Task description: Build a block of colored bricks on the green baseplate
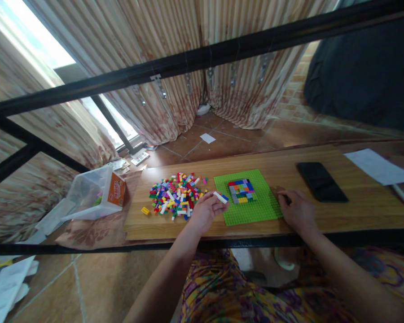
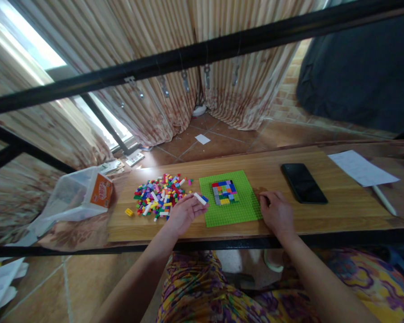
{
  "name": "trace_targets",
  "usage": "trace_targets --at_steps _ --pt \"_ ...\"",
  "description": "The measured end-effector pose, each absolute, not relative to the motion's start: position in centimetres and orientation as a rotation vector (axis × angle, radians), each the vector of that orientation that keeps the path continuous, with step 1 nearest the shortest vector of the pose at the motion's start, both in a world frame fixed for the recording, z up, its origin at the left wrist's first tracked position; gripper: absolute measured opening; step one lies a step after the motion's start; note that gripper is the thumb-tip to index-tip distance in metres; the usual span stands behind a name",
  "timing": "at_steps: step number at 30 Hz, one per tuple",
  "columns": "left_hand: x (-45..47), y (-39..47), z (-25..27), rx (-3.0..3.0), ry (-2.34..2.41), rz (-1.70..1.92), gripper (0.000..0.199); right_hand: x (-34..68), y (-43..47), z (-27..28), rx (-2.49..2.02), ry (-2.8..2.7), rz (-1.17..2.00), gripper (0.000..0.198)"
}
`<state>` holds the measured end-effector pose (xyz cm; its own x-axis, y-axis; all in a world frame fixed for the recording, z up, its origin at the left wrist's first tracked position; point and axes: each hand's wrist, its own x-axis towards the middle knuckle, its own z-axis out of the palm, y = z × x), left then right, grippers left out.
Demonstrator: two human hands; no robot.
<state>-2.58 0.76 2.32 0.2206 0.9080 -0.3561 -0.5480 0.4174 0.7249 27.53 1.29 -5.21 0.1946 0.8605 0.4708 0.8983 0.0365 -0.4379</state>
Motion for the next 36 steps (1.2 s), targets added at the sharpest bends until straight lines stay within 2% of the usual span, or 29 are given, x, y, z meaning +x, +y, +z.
trace_targets --at_steps 8,16,21,31,36 --pt "-1.3 -1.0 1.8 0.660 0.989 1.046 0.041 26.6 0.5 -1.6 -1.773 -1.470 0.377 0.029" --pt "1.2 -3.8 1.5 1.109 1.037 1.008 0.017 16.5 -5.9 0.7 -1.460 -1.278 1.199 0.040" --pt "1.1 -4.5 1.7 1.362 1.084 0.981 0.015 15.7 -7.0 0.5 -1.457 -1.060 1.318 0.038" --pt "0.6 -4.6 1.2 1.282 0.954 0.899 0.016 16.3 -7.8 0.2 -1.383 -0.791 1.595 0.042" --pt "0.4 -4.2 0.4 1.223 1.032 0.977 0.014 16.7 -7.7 -0.1 -1.464 -0.764 1.494 0.045"
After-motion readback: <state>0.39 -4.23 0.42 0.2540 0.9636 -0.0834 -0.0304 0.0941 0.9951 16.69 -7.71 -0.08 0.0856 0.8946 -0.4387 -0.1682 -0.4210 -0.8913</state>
